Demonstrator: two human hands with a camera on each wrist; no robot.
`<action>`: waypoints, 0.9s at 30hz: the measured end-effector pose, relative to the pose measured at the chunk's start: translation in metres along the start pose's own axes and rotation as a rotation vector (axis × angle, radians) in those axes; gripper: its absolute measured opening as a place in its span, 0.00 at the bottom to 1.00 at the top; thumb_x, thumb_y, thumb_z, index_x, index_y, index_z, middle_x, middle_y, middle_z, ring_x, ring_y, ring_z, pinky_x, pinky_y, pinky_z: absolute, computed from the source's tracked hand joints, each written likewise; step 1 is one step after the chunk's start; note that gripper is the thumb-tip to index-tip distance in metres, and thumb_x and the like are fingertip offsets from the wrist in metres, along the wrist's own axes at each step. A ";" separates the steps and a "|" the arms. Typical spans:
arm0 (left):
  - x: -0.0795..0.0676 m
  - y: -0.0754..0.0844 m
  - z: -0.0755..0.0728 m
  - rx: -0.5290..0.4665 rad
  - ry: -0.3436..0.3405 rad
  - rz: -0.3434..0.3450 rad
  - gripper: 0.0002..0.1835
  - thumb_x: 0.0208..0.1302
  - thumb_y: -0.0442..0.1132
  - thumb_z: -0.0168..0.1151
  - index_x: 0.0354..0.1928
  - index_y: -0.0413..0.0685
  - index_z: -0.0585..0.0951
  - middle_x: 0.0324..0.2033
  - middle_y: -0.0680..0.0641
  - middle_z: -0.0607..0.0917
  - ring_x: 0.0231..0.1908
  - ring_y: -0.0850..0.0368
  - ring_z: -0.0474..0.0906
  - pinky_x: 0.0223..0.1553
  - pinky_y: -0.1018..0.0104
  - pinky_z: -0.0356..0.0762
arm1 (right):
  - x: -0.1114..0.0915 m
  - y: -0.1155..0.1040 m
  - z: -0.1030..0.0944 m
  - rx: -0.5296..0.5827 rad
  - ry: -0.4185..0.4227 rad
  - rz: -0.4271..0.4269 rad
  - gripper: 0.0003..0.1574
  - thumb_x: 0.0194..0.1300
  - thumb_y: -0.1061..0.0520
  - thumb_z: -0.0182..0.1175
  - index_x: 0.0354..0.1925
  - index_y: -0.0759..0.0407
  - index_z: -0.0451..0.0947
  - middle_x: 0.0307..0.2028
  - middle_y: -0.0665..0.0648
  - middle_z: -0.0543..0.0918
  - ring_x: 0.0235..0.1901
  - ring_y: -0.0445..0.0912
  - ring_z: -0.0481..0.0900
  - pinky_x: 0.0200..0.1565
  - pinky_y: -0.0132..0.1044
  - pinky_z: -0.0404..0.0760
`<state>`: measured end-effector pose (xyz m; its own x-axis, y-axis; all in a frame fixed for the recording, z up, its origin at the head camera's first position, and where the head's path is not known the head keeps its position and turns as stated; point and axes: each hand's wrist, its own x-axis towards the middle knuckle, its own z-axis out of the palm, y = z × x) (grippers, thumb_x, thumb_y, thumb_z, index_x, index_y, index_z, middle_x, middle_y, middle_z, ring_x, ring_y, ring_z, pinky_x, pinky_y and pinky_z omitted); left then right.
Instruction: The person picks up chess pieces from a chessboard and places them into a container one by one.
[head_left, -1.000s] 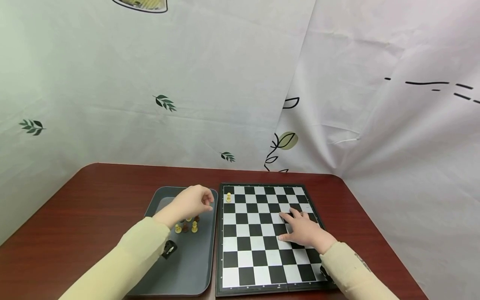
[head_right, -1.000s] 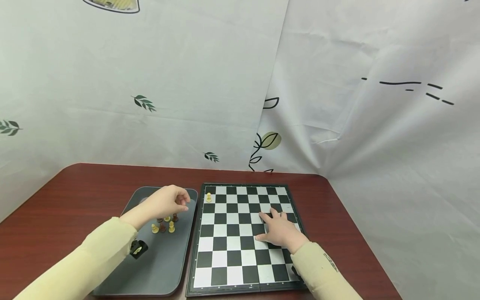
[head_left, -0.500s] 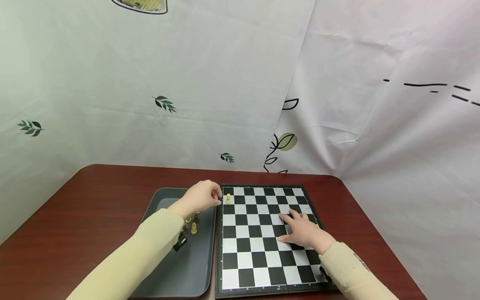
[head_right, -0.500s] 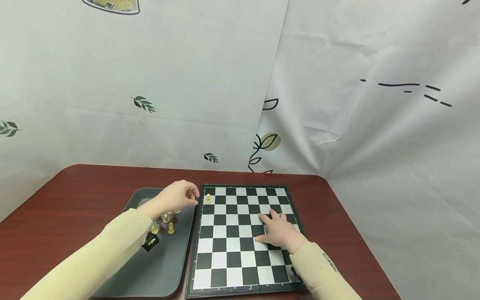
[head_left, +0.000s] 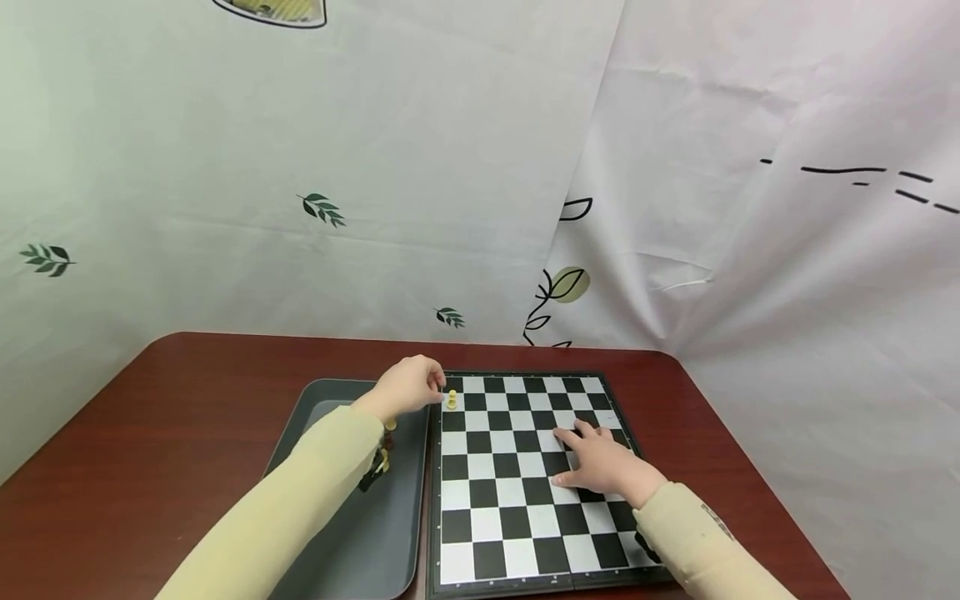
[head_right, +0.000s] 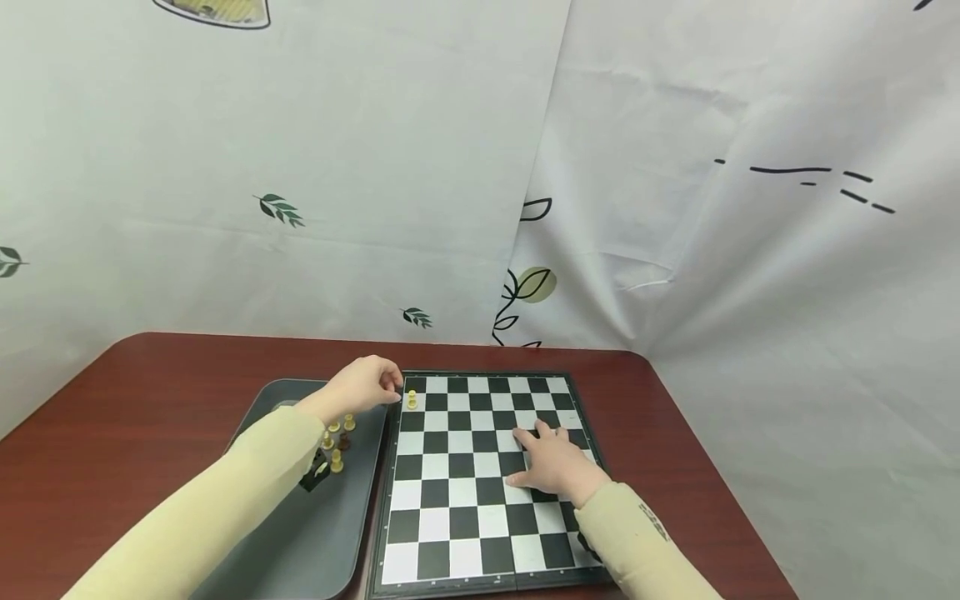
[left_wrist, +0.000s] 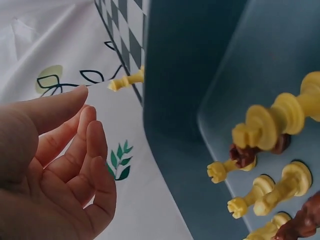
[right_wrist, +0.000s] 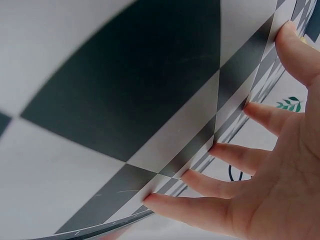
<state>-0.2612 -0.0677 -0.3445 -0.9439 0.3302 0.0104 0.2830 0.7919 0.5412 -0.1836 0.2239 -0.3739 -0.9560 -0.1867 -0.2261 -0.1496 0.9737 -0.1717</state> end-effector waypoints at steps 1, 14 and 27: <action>0.001 0.000 0.001 0.000 0.003 -0.004 0.08 0.56 0.36 0.67 0.37 0.42 0.82 0.25 0.51 0.79 0.26 0.59 0.73 0.33 0.63 0.73 | 0.000 0.000 0.000 0.000 0.002 0.001 0.45 0.52 0.41 0.69 0.64 0.55 0.68 0.64 0.68 0.64 0.62 0.70 0.62 0.52 0.65 0.69; 0.016 -0.002 0.012 0.009 -0.001 -0.025 0.09 0.56 0.33 0.67 0.39 0.43 0.80 0.23 0.50 0.78 0.24 0.58 0.72 0.31 0.63 0.71 | 0.000 -0.001 -0.004 -0.015 0.000 -0.006 0.45 0.52 0.40 0.69 0.64 0.55 0.68 0.64 0.69 0.64 0.61 0.70 0.62 0.51 0.65 0.69; 0.021 -0.004 0.019 0.012 -0.037 -0.013 0.06 0.56 0.33 0.67 0.36 0.44 0.81 0.20 0.51 0.77 0.22 0.58 0.70 0.28 0.65 0.68 | -0.001 0.000 -0.002 -0.011 -0.007 0.000 0.46 0.52 0.40 0.69 0.64 0.55 0.67 0.65 0.68 0.63 0.62 0.70 0.61 0.51 0.64 0.69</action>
<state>-0.2787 -0.0546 -0.3621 -0.9407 0.3381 -0.0275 0.2730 0.8025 0.5306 -0.1836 0.2241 -0.3718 -0.9542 -0.1877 -0.2331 -0.1526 0.9751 -0.1607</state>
